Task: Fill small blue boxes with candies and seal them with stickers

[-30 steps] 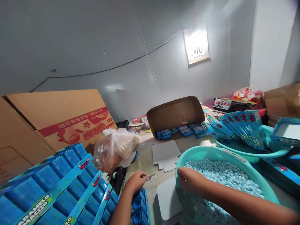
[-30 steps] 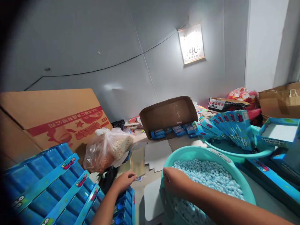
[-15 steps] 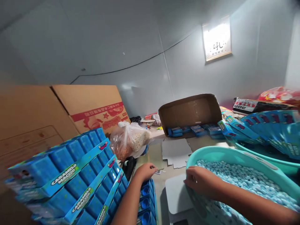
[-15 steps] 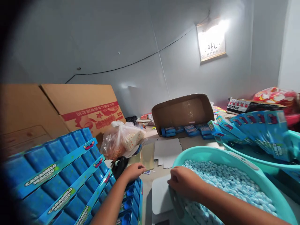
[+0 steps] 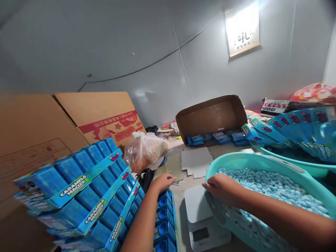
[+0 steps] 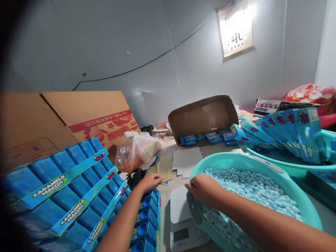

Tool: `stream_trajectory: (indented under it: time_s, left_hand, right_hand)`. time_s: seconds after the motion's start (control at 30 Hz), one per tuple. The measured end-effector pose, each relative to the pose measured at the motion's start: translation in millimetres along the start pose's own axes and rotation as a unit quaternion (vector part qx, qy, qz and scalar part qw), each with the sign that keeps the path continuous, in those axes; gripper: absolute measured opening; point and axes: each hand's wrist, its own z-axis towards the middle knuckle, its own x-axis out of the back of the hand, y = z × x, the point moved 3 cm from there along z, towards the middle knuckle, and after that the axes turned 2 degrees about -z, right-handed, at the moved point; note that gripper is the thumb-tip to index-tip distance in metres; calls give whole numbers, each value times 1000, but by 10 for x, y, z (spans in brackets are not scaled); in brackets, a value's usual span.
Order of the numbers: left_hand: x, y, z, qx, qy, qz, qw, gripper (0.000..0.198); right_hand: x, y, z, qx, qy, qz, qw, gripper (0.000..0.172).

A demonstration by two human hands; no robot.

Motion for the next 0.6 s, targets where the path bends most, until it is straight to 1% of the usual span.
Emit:
stream_trajectory:
  time_s: [0.2, 0.37, 0.4, 0.47, 0.6]
  left_hand:
    - [3, -55, 46, -16, 0, -45, 999, 53]
    - [-10, -139, 140, -6, 5, -105, 994, 84]
    - [-13, -156, 157, -1, 8, -112, 994, 87]
    - [-15, -188, 185, 11, 19, -114, 993, 87]
    - [6, -229, 205, 39, 60, -65, 995, 72]
  right_hand:
    - [41, -15, 4, 9, -6, -9, 1000, 50]
    - [99, -31, -23, 7, -15, -16, 1000, 51]
    - [100, -36, -31, 11, -12, -16, 1000, 50]
    - [89, -46, -47, 19, -3, -14, 1000, 49]
    - [83, -68, -78, -1, 15, 9, 1000, 46]
